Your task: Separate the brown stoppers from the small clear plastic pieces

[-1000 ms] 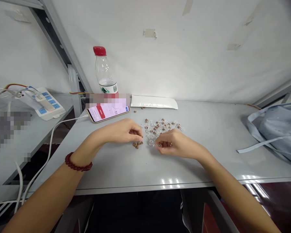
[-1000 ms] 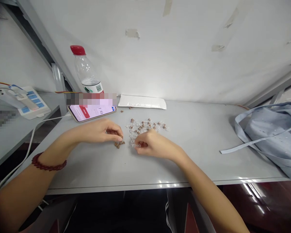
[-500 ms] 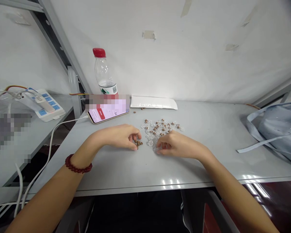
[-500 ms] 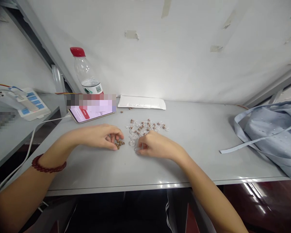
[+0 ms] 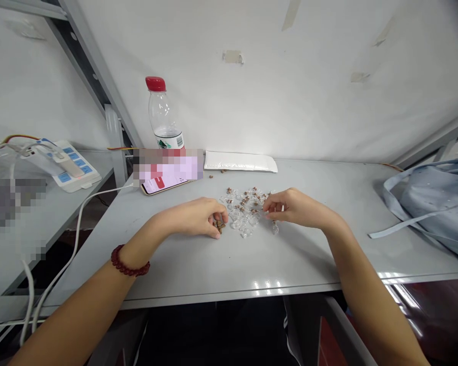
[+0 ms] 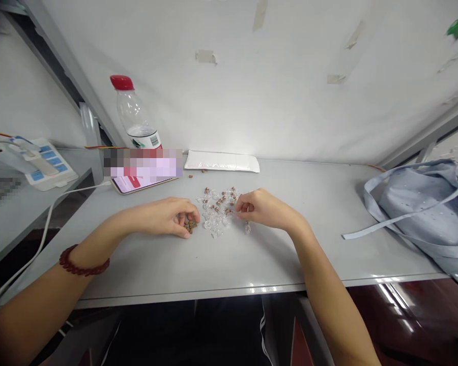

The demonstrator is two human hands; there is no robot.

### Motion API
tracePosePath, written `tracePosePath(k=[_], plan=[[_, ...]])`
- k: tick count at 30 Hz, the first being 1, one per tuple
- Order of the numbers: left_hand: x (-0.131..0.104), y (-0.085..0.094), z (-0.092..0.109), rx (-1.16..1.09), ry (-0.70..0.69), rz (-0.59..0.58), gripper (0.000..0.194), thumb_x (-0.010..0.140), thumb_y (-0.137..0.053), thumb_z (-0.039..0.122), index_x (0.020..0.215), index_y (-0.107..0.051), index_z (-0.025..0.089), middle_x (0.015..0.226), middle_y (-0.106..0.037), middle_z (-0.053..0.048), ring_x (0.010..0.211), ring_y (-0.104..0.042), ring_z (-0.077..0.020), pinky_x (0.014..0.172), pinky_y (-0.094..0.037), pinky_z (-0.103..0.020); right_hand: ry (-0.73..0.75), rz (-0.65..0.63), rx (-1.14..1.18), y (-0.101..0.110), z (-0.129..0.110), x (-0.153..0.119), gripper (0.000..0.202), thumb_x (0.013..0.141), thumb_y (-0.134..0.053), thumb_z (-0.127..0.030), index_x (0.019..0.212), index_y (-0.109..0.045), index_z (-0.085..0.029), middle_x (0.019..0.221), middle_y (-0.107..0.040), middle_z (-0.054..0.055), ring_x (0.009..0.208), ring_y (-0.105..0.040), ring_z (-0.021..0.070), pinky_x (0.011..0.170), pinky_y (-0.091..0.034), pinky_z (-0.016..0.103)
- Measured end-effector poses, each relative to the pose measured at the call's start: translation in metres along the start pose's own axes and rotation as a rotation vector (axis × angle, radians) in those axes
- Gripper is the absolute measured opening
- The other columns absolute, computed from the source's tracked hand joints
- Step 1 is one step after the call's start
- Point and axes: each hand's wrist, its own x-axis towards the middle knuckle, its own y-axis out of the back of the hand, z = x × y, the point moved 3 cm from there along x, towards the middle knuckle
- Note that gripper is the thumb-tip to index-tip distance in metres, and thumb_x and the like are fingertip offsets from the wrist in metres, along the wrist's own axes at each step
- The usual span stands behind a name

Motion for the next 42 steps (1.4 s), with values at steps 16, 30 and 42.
tracePosePath(k=[16,30,42], plan=[[-0.004,0.005,0.006,-0.069,-0.035,0.239,0.029,0.077,-0.059,0.043,0.092,-0.064,0.019,0.086,-0.066,-0.003,0.074,-0.058,-0.0154,0.062,-0.042,-0.024,-0.082,-0.196,0.024,-0.006,-0.004,-0.010,0.008,0.072,-0.053,-0.017,0.066,-0.059,-0.018,0.054,-0.058,-0.002,0.049,-0.054,0.0110,0.047,-0.037,0.022],[0.009,-0.020,0.034,-0.188,-0.280,0.380,0.042,0.093,-0.037,0.037,0.057,-0.029,0.017,0.055,-0.028,0.004,0.052,-0.028,-0.0090,0.051,-0.024,-0.026,0.337,0.163,0.279,-0.023,-0.041,-0.004,0.010,0.079,-0.055,-0.016,0.076,-0.065,-0.016,0.060,-0.057,-0.002,0.056,-0.048,0.0088,0.053,-0.041,0.021],[0.012,-0.015,0.028,-0.694,-0.146,0.194,0.045,0.089,-0.045,0.042,0.056,-0.027,0.018,0.053,-0.024,0.005,0.046,-0.025,-0.0064,0.047,-0.027,-0.024,0.443,0.274,0.035,-0.024,-0.044,-0.004,0.023,0.088,-0.045,-0.019,0.067,-0.056,-0.018,0.059,-0.046,-0.002,0.055,-0.038,0.0104,0.056,-0.033,0.025]])
